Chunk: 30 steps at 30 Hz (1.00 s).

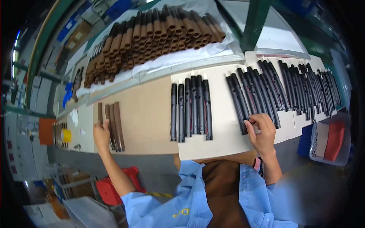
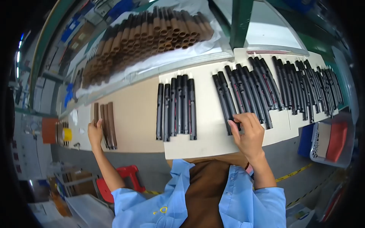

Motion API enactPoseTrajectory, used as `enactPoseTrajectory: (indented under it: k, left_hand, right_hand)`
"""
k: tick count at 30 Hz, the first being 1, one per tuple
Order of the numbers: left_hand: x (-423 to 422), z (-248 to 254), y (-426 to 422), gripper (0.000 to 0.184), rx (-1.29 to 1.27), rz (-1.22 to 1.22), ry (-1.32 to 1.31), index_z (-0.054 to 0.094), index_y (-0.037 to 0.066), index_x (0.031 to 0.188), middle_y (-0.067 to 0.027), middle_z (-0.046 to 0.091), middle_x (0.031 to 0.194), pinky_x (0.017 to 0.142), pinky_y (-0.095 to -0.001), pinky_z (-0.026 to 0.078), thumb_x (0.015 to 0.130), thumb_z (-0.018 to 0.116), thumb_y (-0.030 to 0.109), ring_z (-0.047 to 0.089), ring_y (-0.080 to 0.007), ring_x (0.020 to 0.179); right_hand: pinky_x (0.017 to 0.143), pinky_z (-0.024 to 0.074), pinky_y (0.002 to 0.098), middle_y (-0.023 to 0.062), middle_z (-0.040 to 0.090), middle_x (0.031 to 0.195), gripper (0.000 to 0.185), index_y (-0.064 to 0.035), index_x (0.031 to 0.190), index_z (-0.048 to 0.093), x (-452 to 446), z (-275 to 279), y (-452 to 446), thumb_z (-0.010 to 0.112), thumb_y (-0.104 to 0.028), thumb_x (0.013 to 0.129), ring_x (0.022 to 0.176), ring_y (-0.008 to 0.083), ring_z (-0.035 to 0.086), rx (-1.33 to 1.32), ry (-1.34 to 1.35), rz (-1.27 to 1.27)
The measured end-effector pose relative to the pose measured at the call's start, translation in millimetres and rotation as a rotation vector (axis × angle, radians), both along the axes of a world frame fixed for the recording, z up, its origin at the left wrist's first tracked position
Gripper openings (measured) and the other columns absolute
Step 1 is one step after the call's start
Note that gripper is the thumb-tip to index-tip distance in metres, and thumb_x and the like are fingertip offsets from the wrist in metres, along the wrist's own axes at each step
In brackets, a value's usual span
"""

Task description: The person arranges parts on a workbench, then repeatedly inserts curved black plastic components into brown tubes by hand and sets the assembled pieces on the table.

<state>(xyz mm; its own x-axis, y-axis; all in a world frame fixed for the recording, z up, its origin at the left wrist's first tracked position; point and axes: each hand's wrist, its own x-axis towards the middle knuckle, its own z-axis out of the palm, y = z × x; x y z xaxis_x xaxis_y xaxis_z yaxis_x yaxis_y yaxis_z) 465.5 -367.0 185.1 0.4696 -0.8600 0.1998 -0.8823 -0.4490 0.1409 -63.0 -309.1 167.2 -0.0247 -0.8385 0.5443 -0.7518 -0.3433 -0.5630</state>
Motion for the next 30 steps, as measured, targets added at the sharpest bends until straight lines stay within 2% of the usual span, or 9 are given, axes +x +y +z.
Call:
enactPoseTrajectory:
  k: [6, 12, 16, 20, 26, 27, 28, 29, 30]
  left_hand:
    - [-167.8, 51.4, -114.9, 0.036, -0.382, -0.673, 0.172, 0.061, -0.004, 0.105, -0.0170, 0.059, 0.085, 0.073, -0.0367, 0.046, 0.085, 0.066, 0.025, 0.058, -0.0300, 0.081]
    - [-288.8, 67.4, -269.8, 0.047, -0.464, -0.611, -0.196, 0.066, 0.003, 0.096, -0.0171, 0.062, 0.099, 0.077, -0.0432, 0.049, 0.093, 0.045, 0.045, 0.061, -0.0344, 0.091]
    - [-317.3, 77.9, -304.4, 0.045, -0.033, -0.565, -0.350, 0.068, 0.007, 0.091, -0.0146, 0.068, 0.095, 0.074, -0.0439, 0.052, 0.092, 0.045, 0.046, 0.065, -0.0326, 0.091]
    - [-314.5, 80.6, -320.0, 0.033, 0.047, -0.469, -0.257, 0.068, 0.004, 0.096, -0.0186, 0.066, 0.103, 0.080, -0.0452, 0.051, 0.086, 0.053, 0.032, 0.063, -0.0358, 0.097]
    - [-297.0, 120.3, -293.5, 0.046, -0.011, -0.378, -0.042, 0.061, -0.003, 0.104, -0.0267, 0.060, 0.110, 0.087, -0.0489, 0.045, 0.091, 0.047, 0.039, 0.056, -0.0420, 0.106]
    - [-271.0, 111.4, -305.9, 0.045, -0.097, -0.460, -0.060, 0.062, -0.005, 0.097, -0.0270, 0.064, 0.098, 0.079, -0.0480, 0.047, 0.092, 0.046, 0.037, 0.060, -0.0427, 0.094]
    - [-252.8, 114.3, -299.8, 0.045, -0.084, -0.576, 0.165, 0.061, -0.007, 0.087, -0.0223, 0.064, 0.076, 0.066, -0.0443, 0.046, 0.093, 0.046, 0.035, 0.062, -0.0384, 0.071]
    - [-233.8, 109.0, -291.1, 0.045, -0.149, -0.721, 0.266, 0.060, -0.004, 0.079, -0.0124, 0.058, 0.061, 0.055, -0.0383, 0.041, 0.094, 0.046, 0.035, 0.055, -0.0268, 0.052]
    - [-218.0, 104.5, -275.9, 0.044, -0.141, -0.798, 0.560, 0.061, -0.001, 0.080, -0.0065, 0.055, 0.059, 0.051, -0.0311, 0.039, 0.096, 0.044, 0.036, 0.050, -0.0160, 0.048]
  right_hand:
    - [0.063, 0.0473, 0.0351, 0.0084, 0.057, 0.088, 0.022, -0.0033, 0.086, 0.061, 17.4, 2.6, -5.2, 0.073, -0.006, 0.068, 0.078, 0.0272, 0.056, 0.038, 0.110, -0.035]
    - [0.061, 0.0476, 0.0333, 0.0049, 0.056, 0.092, 0.025, -0.0056, 0.089, 0.061, 15.8, -0.7, 7.8, 0.074, -0.012, 0.068, 0.079, 0.0228, 0.056, 0.154, 0.097, -0.076]
    - [0.064, 0.0510, 0.0329, 0.0039, 0.056, 0.097, 0.024, -0.0075, 0.090, 0.059, 13.3, -8.8, 14.1, 0.070, -0.018, 0.072, 0.085, 0.0216, 0.058, 0.189, 0.134, -0.072]
    - [0.064, 0.0513, 0.0302, 0.0041, 0.053, 0.098, 0.024, -0.0081, 0.092, 0.059, 2.5, -15.2, 11.8, 0.069, -0.018, 0.073, 0.088, 0.0204, 0.055, 0.151, 0.106, -0.084]
    - [0.063, 0.0504, 0.0292, 0.0061, 0.050, 0.097, 0.030, -0.0084, 0.098, 0.058, -5.5, -13.1, 15.7, 0.070, -0.021, 0.073, 0.089, 0.0208, 0.052, 0.196, 0.144, -0.093]
    - [0.063, 0.0503, 0.0292, 0.0060, 0.050, 0.097, 0.031, -0.0084, 0.098, 0.058, -4.6, -11.5, 17.1, 0.070, -0.022, 0.073, 0.089, 0.0208, 0.052, 0.211, 0.154, -0.092]
    - [0.063, 0.0503, 0.0292, 0.0059, 0.050, 0.097, 0.032, -0.0085, 0.099, 0.058, -3.2, -10.8, 17.6, 0.070, -0.022, 0.073, 0.090, 0.0209, 0.052, 0.225, 0.164, -0.089]
    - [0.063, 0.0511, 0.0296, 0.0041, 0.051, 0.099, 0.036, -0.0099, 0.101, 0.058, -1.2, -12.2, 17.3, 0.072, -0.023, 0.071, 0.089, 0.0191, 0.053, 0.219, 0.179, -0.097]
    - [0.063, 0.0509, 0.0295, 0.0049, 0.050, 0.098, 0.036, -0.0081, 0.100, 0.057, 1.6, -12.8, 18.1, 0.072, -0.023, 0.071, 0.090, 0.0199, 0.052, 0.213, 0.196, -0.080]
